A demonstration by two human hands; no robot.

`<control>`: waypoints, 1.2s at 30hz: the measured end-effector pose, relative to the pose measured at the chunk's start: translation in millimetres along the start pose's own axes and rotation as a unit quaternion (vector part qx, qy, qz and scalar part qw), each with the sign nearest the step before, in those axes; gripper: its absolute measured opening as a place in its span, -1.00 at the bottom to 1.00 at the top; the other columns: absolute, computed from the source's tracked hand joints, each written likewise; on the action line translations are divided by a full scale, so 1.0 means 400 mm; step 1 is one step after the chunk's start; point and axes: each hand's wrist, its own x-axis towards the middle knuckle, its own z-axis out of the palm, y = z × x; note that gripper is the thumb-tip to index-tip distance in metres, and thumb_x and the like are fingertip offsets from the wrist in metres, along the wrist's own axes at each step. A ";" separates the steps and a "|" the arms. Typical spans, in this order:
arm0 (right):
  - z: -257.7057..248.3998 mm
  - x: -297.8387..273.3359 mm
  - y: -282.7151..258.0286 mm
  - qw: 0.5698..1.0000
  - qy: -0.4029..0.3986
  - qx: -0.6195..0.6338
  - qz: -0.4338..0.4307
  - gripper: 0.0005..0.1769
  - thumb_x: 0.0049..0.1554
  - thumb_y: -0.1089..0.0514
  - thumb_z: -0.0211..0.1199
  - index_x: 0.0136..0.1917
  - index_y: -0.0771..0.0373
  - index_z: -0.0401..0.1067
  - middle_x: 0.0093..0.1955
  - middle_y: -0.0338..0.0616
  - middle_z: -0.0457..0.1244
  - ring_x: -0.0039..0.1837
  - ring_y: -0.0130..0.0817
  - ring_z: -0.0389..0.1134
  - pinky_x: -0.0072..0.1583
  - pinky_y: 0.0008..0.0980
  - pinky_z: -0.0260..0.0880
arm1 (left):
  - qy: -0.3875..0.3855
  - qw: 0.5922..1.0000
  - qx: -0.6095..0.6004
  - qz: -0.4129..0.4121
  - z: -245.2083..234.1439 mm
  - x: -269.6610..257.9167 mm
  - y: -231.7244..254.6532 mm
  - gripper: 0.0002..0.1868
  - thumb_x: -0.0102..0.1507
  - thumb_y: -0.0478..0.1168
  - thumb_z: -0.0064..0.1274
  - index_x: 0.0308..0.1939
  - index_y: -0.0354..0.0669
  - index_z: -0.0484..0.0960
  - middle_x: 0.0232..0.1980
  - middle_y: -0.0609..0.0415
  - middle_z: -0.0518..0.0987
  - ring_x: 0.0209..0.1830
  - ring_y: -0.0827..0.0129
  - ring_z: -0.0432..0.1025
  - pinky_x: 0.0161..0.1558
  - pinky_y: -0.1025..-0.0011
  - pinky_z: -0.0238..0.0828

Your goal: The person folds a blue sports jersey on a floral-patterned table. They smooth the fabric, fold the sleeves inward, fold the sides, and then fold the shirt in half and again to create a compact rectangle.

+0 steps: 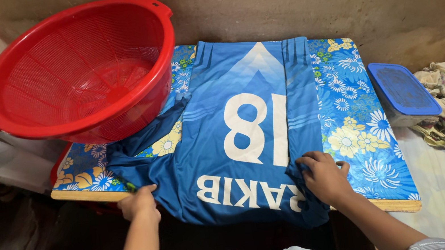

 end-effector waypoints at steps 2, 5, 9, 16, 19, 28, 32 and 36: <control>-0.003 -0.005 -0.018 1.000 -0.003 0.006 -0.002 -0.58 0.13 0.10 0.18 0.27 -0.10 0.48 0.41 -0.40 0.20 0.52 -0.39 0.10 0.47 0.18 -0.11 | -0.152 0.975 -0.145 -0.073 0.006 0.031 0.031 -0.34 -0.01 -0.47 0.27 0.18 -0.41 0.44 0.05 -0.17 0.61 0.08 0.01 0.58 0.22 0.06 0.50; -0.007 -0.014 -0.046 1.000 -0.006 0.003 -0.001 -0.56 0.11 0.04 0.25 0.28 -0.09 0.46 0.42 -0.38 0.18 0.52 -0.37 0.09 0.47 0.17 -0.11 | -0.291 0.916 -0.245 -0.129 0.012 0.021 0.054 -0.46 0.02 -0.43 0.22 0.12 -0.32 0.56 0.06 -0.08 0.65 0.09 0.06 0.55 0.23 0.06 0.44; -0.027 -0.014 -0.101 1.000 0.020 -0.015 -0.010 -0.46 0.05 0.04 0.31 0.32 -0.08 0.40 0.45 -0.28 0.14 0.54 -0.28 0.04 0.44 0.21 -0.13 | -0.366 0.875 -0.273 -0.159 0.049 -0.053 0.076 -0.51 0.06 -0.36 0.23 0.09 -0.29 0.60 0.09 -0.07 0.65 0.11 0.02 0.53 0.24 0.03 0.44; -0.055 0.018 -0.267 0.958 -0.024 0.154 -0.240 -0.39 0.04 0.07 0.31 0.37 0.08 0.33 0.45 -0.08 0.15 0.49 -0.05 0.12 0.43 -0.04 0.15 | -0.396 0.858 -0.296 -0.142 0.131 -0.144 0.054 -0.65 0.16 -0.20 0.22 0.02 -0.07 0.57 -0.01 -0.01 0.60 -0.05 0.16 0.46 0.14 0.21 0.39; -0.049 0.040 -0.334 0.923 -0.125 0.258 -0.257 -0.32 0.09 0.05 0.32 0.46 0.14 0.26 0.48 -0.07 0.16 0.48 -0.06 0.20 0.43 -0.17 0.20 | -0.432 0.830 -0.307 -0.176 0.168 -0.147 0.027 -0.68 0.17 -0.19 0.22 -0.04 -0.19 0.57 -0.04 -0.07 0.61 -0.05 0.19 0.50 0.11 0.31 0.43; 0.021 0.145 -0.405 0.827 -0.355 0.420 -0.114 0.00 0.05 -0.13 0.33 0.62 0.10 -0.04 0.52 0.05 0.12 0.52 -0.14 0.17 0.44 -0.21 0.21 | -0.410 0.845 -0.313 -0.141 0.225 -0.133 -0.001 -0.73 0.19 -0.18 0.25 -0.09 -0.13 0.57 -0.13 0.06 0.57 -0.13 0.28 0.47 0.05 0.37 0.41; 0.036 0.145 -0.378 0.802 -0.468 0.350 -0.123 0.03 0.15 -0.25 0.26 0.67 0.10 -0.17 0.59 0.09 0.06 0.55 -0.16 0.12 0.47 -0.23 0.14 | -0.350 0.876 -0.300 -0.141 0.210 -0.140 0.030 -0.70 0.13 -0.13 0.22 -0.10 -0.12 0.61 -0.14 0.08 0.62 -0.14 0.25 0.50 0.01 0.32 0.43; 0.024 0.133 -0.396 0.799 -0.490 0.306 -0.166 -0.02 0.16 -0.29 0.16 0.66 0.09 -0.13 0.54 0.09 0.14 0.41 -0.13 0.31 0.41 -0.21 0.26 | -0.303 0.875 -0.351 -0.141 0.178 -0.141 0.060 -0.73 0.15 -0.14 0.18 -0.11 -0.13 0.64 -0.13 0.07 0.65 -0.11 0.21 0.52 0.07 0.23 0.44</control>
